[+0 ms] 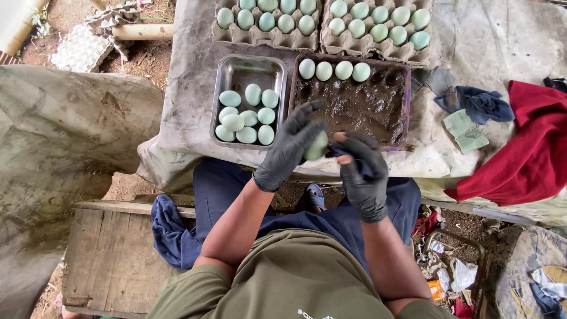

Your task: Coating duck eggs with a salted mud mixture for preservation and placing them into egg trays.

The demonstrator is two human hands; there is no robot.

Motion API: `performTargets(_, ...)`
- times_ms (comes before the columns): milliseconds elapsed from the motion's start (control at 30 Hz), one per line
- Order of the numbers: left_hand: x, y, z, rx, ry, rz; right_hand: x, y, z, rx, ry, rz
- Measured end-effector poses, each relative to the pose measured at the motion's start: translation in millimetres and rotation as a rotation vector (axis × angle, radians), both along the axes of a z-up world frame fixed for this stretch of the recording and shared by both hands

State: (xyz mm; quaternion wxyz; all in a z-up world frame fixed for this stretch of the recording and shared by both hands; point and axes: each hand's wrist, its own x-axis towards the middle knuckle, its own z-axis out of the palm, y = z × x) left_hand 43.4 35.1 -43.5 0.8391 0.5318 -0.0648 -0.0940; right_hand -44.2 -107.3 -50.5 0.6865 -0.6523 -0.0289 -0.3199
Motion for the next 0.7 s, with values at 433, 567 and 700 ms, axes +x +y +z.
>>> performTargets(433,-17,5,22,0.299,0.189,-0.408,13,-22,-8,-0.352,0.272,0.324)
performTargets(567,-10,7,19,0.466,0.009,-0.324,15,-22,-24,-0.298,0.308,0.375)
performTargets(700,-2,14,6,0.409,0.041,-0.293,28,-12,-9,0.496,0.667,0.419)
